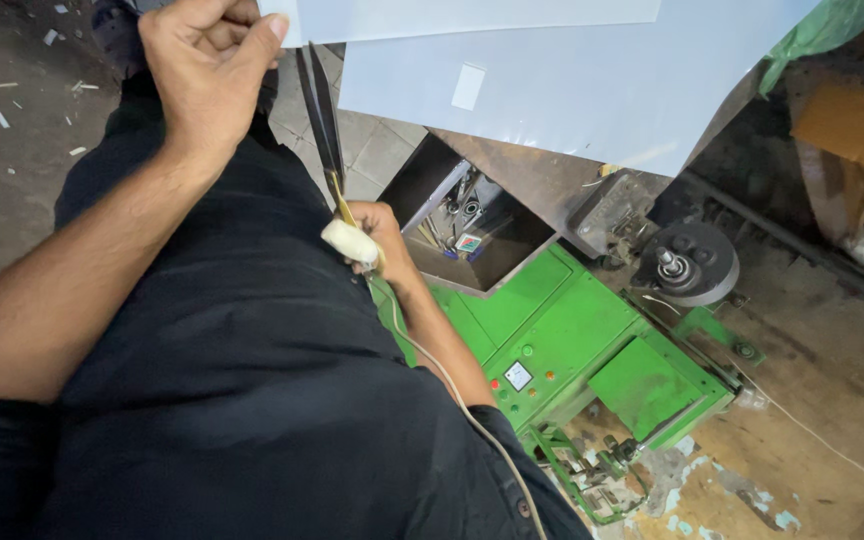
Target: The person wraps a white plastic sheet around a cylindrical object, then uses scissors to cut the sheet into strips. The person handles the sheet and scissors throughout the process in a workshop setting.
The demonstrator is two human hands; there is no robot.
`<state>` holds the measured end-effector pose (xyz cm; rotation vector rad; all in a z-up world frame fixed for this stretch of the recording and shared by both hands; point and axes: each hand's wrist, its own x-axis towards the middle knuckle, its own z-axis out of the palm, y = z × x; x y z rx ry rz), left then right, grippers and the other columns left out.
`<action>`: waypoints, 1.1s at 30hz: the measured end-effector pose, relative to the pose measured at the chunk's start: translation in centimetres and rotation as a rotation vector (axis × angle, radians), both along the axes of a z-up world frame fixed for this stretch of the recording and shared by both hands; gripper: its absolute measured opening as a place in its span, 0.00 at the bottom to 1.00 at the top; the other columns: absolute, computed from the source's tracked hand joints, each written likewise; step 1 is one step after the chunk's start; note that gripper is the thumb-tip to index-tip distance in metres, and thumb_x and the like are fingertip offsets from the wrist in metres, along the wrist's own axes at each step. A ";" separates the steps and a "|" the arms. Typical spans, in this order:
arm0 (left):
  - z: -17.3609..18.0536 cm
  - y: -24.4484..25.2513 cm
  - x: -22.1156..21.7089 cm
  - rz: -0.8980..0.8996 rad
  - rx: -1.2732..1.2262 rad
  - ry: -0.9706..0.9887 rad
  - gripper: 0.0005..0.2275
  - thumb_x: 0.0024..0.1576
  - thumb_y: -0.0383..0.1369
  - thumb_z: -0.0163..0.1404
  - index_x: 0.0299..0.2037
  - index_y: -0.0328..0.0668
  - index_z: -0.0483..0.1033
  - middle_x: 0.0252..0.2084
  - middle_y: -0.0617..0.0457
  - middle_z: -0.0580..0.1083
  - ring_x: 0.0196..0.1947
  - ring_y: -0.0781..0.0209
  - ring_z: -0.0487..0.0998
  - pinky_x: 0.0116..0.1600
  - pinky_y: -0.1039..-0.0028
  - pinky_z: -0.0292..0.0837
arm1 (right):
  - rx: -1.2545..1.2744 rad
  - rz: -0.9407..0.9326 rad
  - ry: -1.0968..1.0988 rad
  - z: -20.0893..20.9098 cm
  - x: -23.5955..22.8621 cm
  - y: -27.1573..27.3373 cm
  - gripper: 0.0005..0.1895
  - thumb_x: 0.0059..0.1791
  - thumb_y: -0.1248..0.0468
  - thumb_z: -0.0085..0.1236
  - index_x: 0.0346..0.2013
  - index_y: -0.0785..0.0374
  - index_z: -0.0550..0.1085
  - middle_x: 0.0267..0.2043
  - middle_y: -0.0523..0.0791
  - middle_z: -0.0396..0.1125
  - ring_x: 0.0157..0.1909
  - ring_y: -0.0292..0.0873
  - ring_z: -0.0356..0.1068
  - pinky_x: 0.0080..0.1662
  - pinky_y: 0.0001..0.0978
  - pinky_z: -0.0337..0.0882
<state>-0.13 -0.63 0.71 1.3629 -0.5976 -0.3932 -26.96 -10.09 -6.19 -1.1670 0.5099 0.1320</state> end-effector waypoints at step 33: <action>0.7 -0.1 -0.1 -0.038 0.064 -0.067 0.02 0.71 0.15 0.54 0.46 0.23 0.79 0.37 0.48 0.79 0.36 0.68 0.83 0.38 0.83 0.79 | -0.108 -0.116 0.029 3.2 6.8 0.6 0.07 0.50 0.69 0.61 0.29 0.68 0.74 0.19 0.41 0.68 0.18 0.29 0.66 0.19 0.21 0.63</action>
